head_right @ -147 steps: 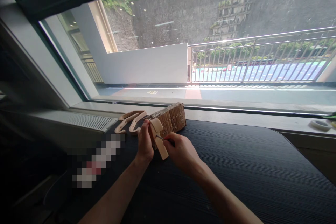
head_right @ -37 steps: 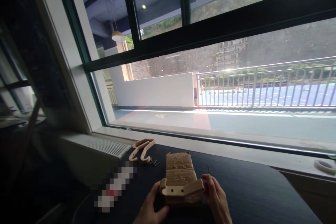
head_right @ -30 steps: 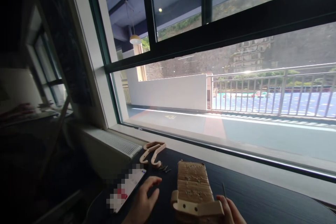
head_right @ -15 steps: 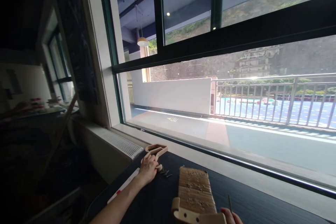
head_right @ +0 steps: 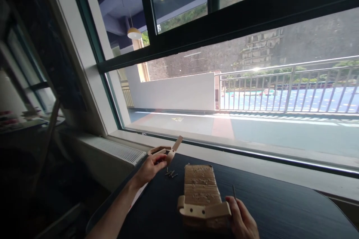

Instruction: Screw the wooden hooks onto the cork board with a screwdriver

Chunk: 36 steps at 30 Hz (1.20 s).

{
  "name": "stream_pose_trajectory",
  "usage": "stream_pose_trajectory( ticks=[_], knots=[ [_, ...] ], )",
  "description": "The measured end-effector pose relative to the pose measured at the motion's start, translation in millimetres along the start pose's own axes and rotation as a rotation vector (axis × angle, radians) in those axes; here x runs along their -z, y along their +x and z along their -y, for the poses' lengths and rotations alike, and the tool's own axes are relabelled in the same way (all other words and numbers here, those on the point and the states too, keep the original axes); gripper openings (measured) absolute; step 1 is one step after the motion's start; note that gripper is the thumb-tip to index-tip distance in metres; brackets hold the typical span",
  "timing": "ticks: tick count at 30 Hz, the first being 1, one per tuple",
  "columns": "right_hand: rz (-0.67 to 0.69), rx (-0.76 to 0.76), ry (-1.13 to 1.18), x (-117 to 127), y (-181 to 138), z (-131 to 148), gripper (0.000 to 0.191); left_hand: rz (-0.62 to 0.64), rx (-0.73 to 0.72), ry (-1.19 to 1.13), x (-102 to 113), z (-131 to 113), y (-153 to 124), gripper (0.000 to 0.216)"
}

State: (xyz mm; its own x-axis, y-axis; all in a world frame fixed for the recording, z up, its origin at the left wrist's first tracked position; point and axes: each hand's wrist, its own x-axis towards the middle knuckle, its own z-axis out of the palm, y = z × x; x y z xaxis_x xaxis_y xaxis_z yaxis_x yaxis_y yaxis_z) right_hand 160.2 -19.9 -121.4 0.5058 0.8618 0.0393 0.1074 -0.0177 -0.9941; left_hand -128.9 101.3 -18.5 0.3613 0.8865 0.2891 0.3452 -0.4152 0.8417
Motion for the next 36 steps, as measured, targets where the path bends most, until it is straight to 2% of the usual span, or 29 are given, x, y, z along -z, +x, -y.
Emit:
stream_pose_trajectory(
  ticks=[3,7,11,15,21,26,29,32,36],
  knots=[
    [0.008,-0.005,0.051,-2.5,-3.0,2.6,0.047,0.082,0.075,-0.389,-19.6,-6.9,-6.3,0.029],
    [-0.02,-0.033,0.099,-6.9,-6.7,5.3,0.044,0.157,0.16,-0.591,-44.9,-6.0,-8.6,0.022],
    [0.009,-0.024,0.066,-3.4,-5.8,6.5,0.044,0.204,0.218,-0.556,-62.5,0.9,-6.4,0.02],
    [0.073,-0.001,0.06,1.6,-2.8,5.1,0.044,0.187,0.246,-0.524,-71.4,12.3,-4.9,0.023],
    [0.034,0.009,0.039,-3.5,-3.0,1.7,0.047,0.175,0.266,-0.486,-74.3,23.6,-11.8,0.031],
    [0.051,-0.049,0.048,4.1,0.8,3.9,0.047,0.068,0.241,-0.495,-71.0,33.0,-28.9,0.043],
    [0.07,-0.046,-0.004,13.9,14.7,18.4,0.048,0.03,0.194,-0.439,-73.2,40.4,-38.1,0.048],
    [0.105,0.055,-0.184,18.7,37.7,43.4,0.044,0.029,0.187,-0.391,-80.7,44.4,-42.1,0.048],
    [0.31,0.094,-0.317,13.2,66.1,69.1,0.044,0.0,0.208,-0.368,-91.0,43.5,-41.2,0.044]
  ],
)
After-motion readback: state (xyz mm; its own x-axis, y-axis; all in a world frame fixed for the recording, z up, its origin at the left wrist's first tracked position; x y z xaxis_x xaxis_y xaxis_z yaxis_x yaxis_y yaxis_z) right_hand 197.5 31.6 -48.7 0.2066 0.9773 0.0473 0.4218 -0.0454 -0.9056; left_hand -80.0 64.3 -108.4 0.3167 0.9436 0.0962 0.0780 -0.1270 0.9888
